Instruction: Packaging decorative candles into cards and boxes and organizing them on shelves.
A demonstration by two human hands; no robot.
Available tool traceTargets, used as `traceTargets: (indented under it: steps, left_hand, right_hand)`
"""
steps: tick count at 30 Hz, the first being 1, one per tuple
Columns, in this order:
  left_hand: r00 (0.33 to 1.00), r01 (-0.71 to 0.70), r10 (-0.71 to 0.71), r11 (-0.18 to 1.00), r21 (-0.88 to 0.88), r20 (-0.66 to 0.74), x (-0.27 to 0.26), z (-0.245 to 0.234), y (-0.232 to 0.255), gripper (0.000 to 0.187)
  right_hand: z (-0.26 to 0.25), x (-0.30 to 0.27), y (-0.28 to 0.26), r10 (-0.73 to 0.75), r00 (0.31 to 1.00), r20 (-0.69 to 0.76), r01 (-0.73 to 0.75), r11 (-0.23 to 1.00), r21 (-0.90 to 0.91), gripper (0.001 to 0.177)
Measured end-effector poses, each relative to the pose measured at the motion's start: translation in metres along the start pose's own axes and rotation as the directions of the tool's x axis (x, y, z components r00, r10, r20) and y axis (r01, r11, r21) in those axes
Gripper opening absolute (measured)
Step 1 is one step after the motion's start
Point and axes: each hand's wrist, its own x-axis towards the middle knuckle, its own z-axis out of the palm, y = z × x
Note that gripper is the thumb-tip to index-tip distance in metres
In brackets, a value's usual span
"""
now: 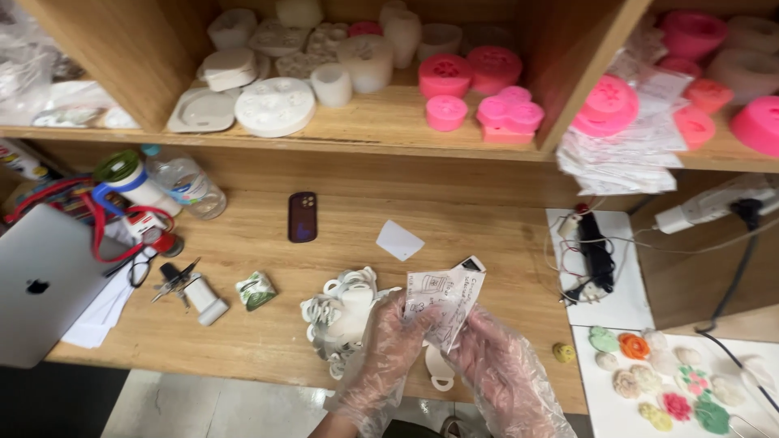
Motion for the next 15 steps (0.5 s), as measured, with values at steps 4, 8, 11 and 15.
traceTargets:
  steps: [4,8,11,15]
  left_hand:
    - [0.976,-0.118,0.190,0.873,0.474,-0.107,-0.006,-0.014,0.026,0.021]
    - [0.969,-0.076,0.176,0.876,0.476,-0.170,-0.014,-0.028,0.018,0.018]
    - [0.927,-0.122,0.296,0.820,0.559,-0.232,-0.014,-0.042,0.004,0.017]
    - [0.906,-0.116,0.291,0.870,0.479,-0.309,-0.028,-0.049,0.017,0.020]
  right_hand:
    - [-0.009,0.024,0.030,0.037,0.998,0.042,-0.031,0.992,-0.119,0.040]
    - [0.001,0.033,0.055,-0.067,0.991,0.120,0.103,0.941,-0.323,0.034]
    - [0.021,0.039,0.063,-0.120,0.983,0.139,0.166,0.901,-0.400,0.031]
    - [0.008,0.052,0.073,-0.064,0.982,0.176,0.135,0.894,-0.427,0.031]
